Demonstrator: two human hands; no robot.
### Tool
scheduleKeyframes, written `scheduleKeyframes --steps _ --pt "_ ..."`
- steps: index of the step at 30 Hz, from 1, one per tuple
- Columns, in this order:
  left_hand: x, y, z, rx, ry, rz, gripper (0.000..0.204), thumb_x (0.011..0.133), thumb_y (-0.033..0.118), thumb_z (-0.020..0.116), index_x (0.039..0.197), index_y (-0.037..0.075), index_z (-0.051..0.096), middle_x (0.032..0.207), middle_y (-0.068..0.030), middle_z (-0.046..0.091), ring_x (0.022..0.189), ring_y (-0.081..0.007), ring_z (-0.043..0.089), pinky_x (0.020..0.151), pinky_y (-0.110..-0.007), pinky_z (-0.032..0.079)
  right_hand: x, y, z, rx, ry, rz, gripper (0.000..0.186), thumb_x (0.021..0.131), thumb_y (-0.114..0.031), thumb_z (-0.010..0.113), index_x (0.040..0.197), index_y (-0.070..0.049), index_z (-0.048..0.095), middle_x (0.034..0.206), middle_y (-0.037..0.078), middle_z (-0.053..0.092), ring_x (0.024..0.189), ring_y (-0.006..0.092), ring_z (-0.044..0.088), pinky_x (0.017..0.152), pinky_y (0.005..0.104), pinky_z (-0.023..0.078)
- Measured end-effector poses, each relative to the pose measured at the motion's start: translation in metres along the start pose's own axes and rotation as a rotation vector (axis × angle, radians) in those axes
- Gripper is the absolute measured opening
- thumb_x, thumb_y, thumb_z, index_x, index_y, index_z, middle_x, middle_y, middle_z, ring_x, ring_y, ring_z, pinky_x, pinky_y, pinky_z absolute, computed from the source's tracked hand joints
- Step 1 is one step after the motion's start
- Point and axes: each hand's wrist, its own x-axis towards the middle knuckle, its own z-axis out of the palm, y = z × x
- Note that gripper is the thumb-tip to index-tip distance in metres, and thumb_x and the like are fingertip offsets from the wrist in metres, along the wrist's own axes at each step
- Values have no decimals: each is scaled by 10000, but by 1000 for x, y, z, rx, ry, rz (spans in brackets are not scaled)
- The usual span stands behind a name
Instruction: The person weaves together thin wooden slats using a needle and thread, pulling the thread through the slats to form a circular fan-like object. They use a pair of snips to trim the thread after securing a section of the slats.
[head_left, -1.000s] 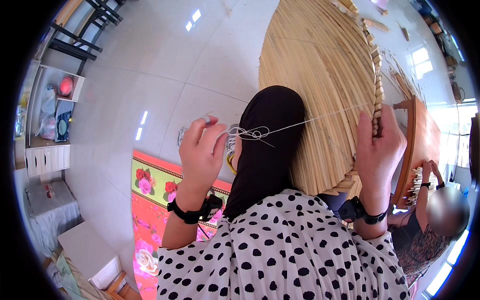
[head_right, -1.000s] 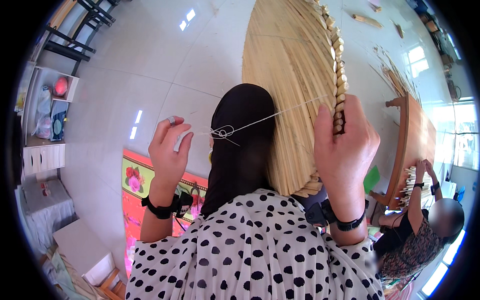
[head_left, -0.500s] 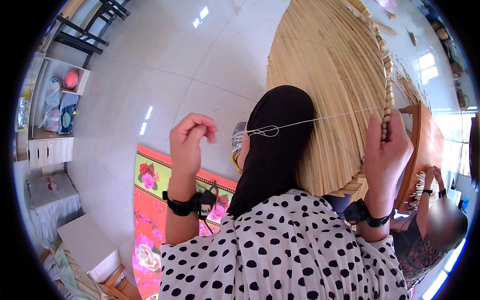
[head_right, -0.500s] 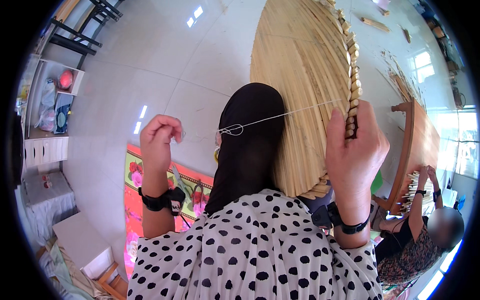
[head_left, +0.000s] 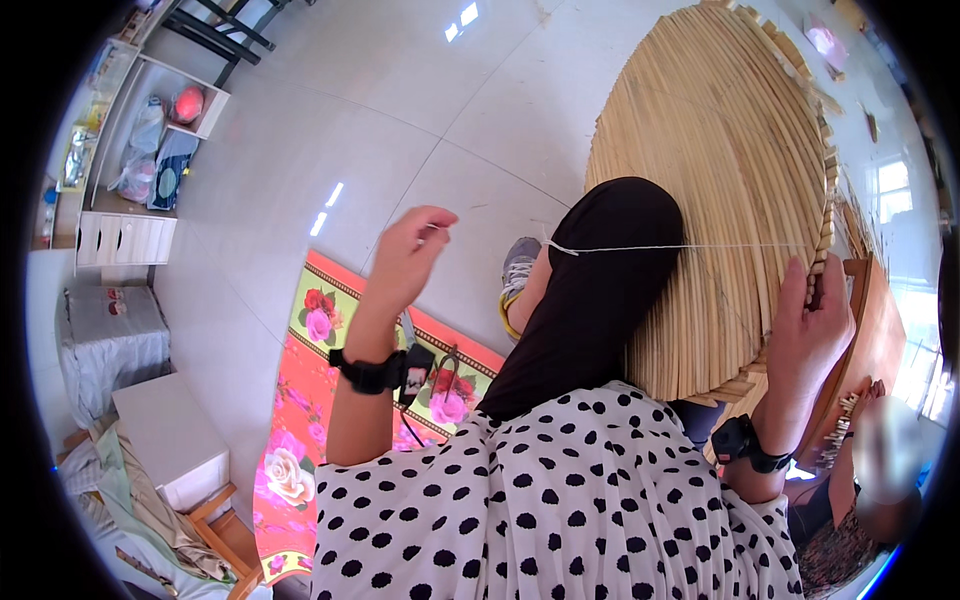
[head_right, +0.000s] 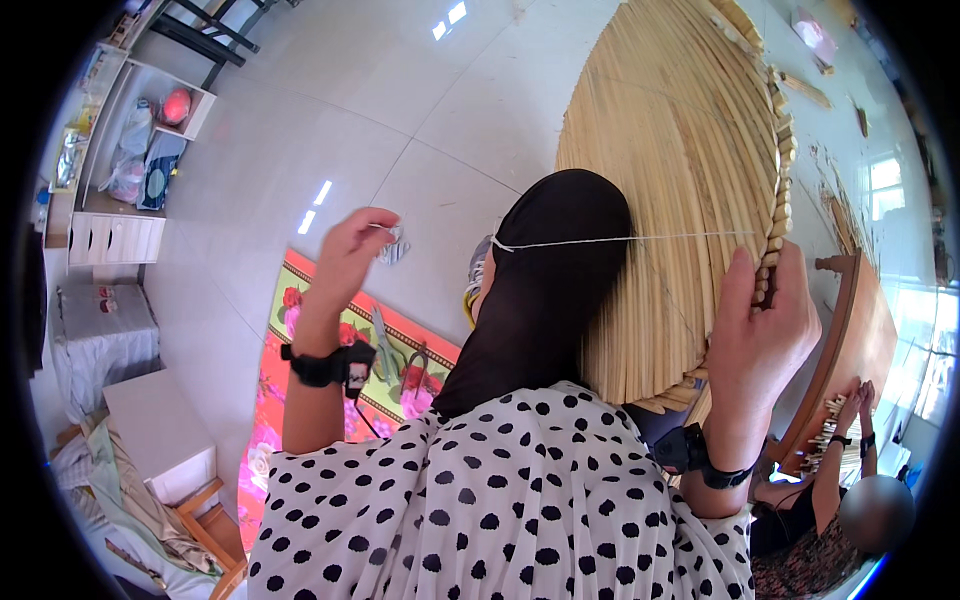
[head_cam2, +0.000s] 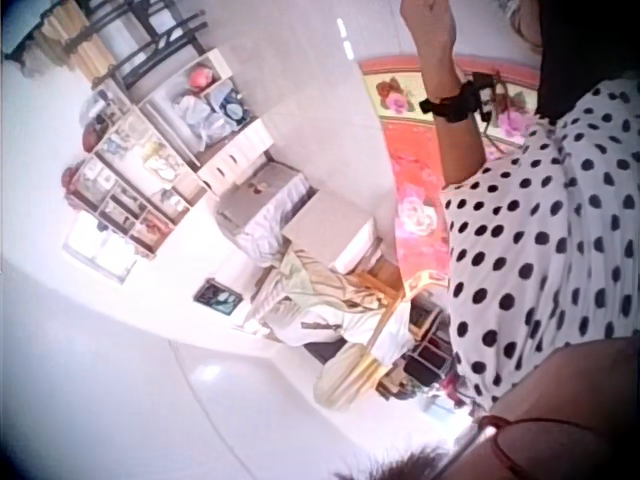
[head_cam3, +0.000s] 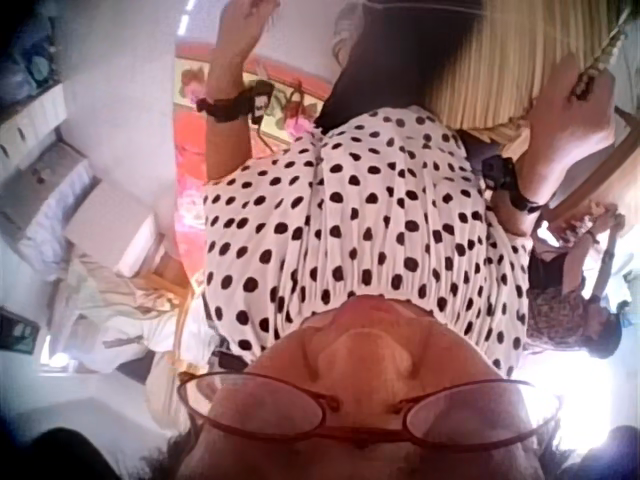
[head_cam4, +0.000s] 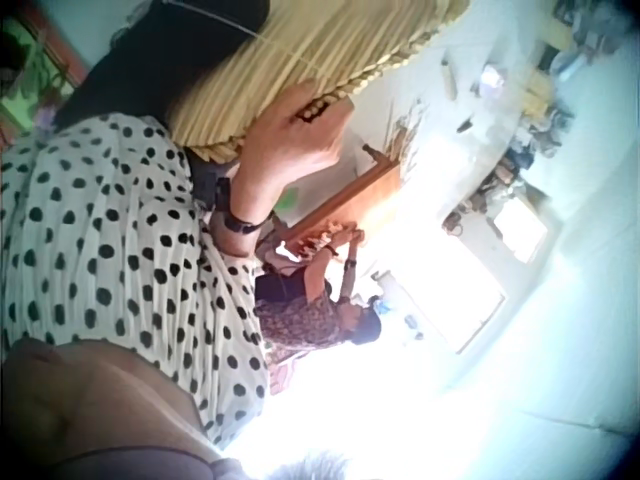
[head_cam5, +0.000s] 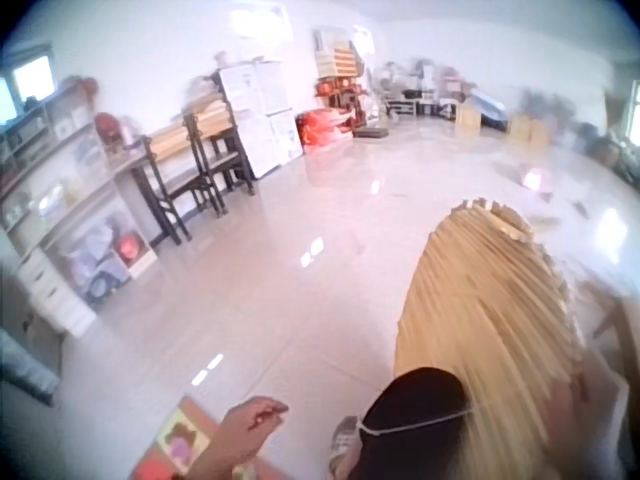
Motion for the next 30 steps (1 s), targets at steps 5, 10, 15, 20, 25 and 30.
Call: scheduleKeyframes --steps 5,10,15,20,25,30 --pt "20 -99 51 155 -203 -105 250 895 197 589 1064 21 648 975 -63 657 871 -170 633 725 -307 509 -1 0 2 12 -8 3 159 917 -117 597 871 24 539 648 126 540 532 203 482 531 323 417" --pt "49 -128 103 -221 -389 -613 347 956 304 518 1203 72 594 1112 -81 636 912 -170 625 785 -317 493 -3 2 -2 -72 -23 88 174 930 -134 589 912 36 559 662 108 557 552 166 503 538 303 424" --pt "76 -157 136 -415 -417 -787 360 945 305 517 1183 45 587 973 -132 656 751 -181 658 634 -294 523 -2 9 -3 -88 -37 25 203 951 -145 572 1025 43 582 768 111 631 654 136 559 599 283 471" --pt "87 -184 154 -330 -459 -765 325 933 280 510 1122 30 595 759 -131 669 520 -182 633 437 -244 493 -5 14 -3 -148 -49 149 255 968 -146 537 1124 51 579 853 133 664 748 142 607 673 288 499" --pt "86 -189 157 -299 -627 -702 324 908 240 500 1087 -15 590 788 -163 684 582 -218 667 487 -304 524 -4 20 -5 -101 -74 157 258 973 -141 514 1142 44 572 851 126 663 744 141 608 679 287 496" --pt "80 -213 186 -337 -545 -710 319 891 222 508 1063 -33 593 799 -174 683 606 -236 678 512 -335 544 -5 16 -2 -76 -60 153 225 970 -139 523 1089 45 577 822 116 656 722 143 604 667 294 491"
